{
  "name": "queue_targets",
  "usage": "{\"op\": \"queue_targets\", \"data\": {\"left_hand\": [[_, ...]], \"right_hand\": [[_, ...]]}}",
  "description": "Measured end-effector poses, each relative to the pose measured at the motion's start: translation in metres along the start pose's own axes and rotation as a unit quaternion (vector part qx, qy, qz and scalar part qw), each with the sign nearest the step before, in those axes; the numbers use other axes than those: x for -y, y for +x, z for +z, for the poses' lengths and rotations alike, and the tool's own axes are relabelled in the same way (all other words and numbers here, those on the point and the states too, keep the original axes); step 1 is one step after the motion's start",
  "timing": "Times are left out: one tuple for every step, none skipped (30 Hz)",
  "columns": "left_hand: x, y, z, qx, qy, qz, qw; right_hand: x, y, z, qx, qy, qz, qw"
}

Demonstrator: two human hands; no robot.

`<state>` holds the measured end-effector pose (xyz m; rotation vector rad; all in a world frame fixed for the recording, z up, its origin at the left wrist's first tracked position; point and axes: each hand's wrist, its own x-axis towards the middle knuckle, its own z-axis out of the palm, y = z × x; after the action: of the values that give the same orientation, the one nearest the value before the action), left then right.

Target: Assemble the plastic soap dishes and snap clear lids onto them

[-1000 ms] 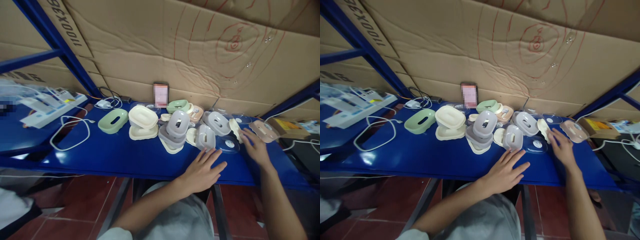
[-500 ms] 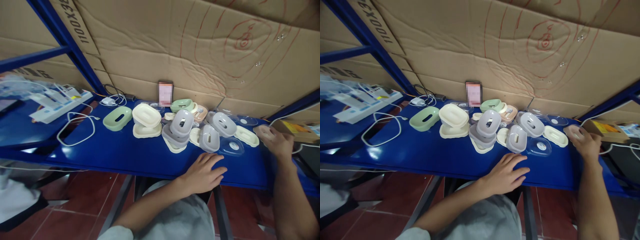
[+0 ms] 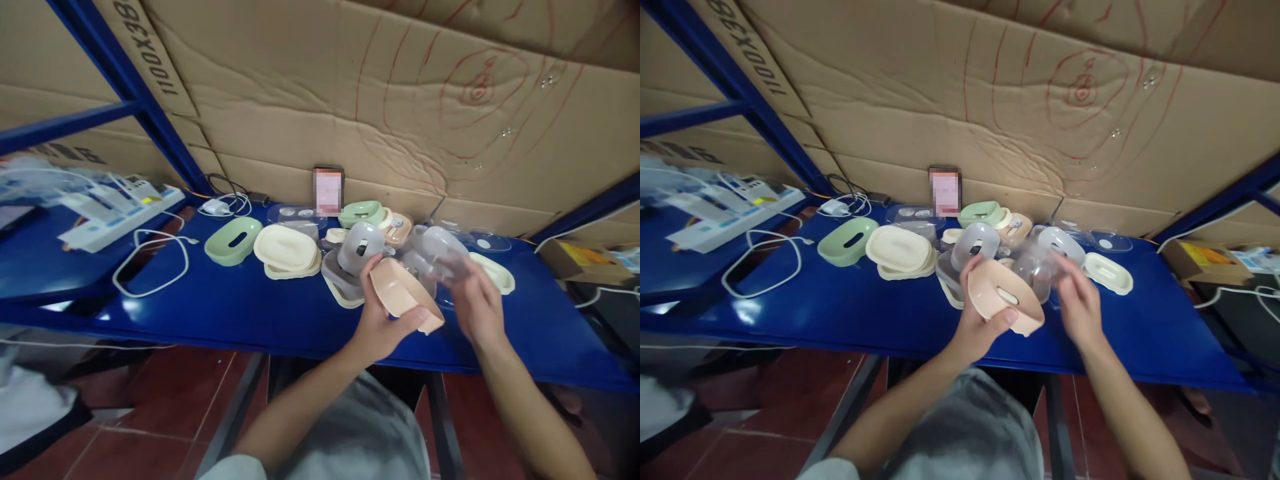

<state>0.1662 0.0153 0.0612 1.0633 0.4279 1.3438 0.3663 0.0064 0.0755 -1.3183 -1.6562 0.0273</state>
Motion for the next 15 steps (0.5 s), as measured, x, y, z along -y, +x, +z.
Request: {"op": "queue_targets", "data": {"left_hand": [[-0.004, 0.001, -0.005, -0.018, 0.008, 0.003, 1.000], [-0.006, 0.002, -0.010, -0.031, 0.018, 0.014, 0.999], [-0.008, 0.002, -0.015, -0.043, 0.028, 0.029, 0.998], [-0.008, 0.003, -0.020, -0.054, 0.039, 0.045, 0.997], [-0.008, 0.004, -0.026, -0.062, 0.051, 0.060, 0.995], [-0.007, 0.005, -0.031, -0.066, 0.061, 0.073, 0.993], [-0.005, 0.006, -0.035, -0.066, 0.070, 0.087, 0.992], [-0.004, 0.008, -0.040, -0.060, 0.076, 0.104, 0.990], [-0.004, 0.009, -0.044, -0.053, 0.080, 0.125, 0.988], [-0.004, 0.011, -0.048, -0.043, 0.082, 0.150, 0.984], [-0.006, 0.013, -0.051, -0.034, 0.083, 0.174, 0.981], [-0.008, 0.014, -0.053, -0.027, 0.083, 0.192, 0.977], [-0.012, 0.014, -0.055, -0.021, 0.085, 0.199, 0.976], [-0.017, 0.013, -0.056, -0.016, 0.091, 0.194, 0.977], [-0.021, 0.011, -0.058, -0.012, 0.100, 0.183, 0.978]], "right_hand": [[-0.017, 0.022, 0.002, -0.010, -0.032, 0.000, 0.999], [-0.035, 0.044, 0.003, -0.019, -0.066, -0.004, 0.998], [-0.054, 0.065, 0.004, -0.015, -0.093, -0.010, 0.996], [-0.071, 0.083, 0.005, 0.002, -0.101, -0.012, 0.995], [-0.083, 0.096, 0.006, 0.023, -0.110, -0.014, 0.994], [-0.091, 0.104, 0.008, 0.040, -0.117, -0.018, 0.992], [-0.092, 0.107, 0.011, 0.049, -0.123, -0.022, 0.991], [-0.088, 0.104, 0.014, 0.048, -0.128, -0.029, 0.990], [-0.079, 0.096, 0.018, 0.038, -0.130, -0.038, 0.990], [-0.064, 0.084, 0.023, 0.025, -0.128, -0.053, 0.990], [-0.046, 0.069, 0.029, 0.015, -0.116, -0.073, 0.990], [-0.026, 0.053, 0.035, 0.021, -0.098, -0.100, 0.990], [-0.006, 0.037, 0.042, 0.050, -0.068, -0.139, 0.987], [0.014, 0.023, 0.049, 0.107, -0.005, -0.184, 0.977], [0.032, 0.011, 0.055, 0.154, 0.044, -0.203, 0.966]]}}
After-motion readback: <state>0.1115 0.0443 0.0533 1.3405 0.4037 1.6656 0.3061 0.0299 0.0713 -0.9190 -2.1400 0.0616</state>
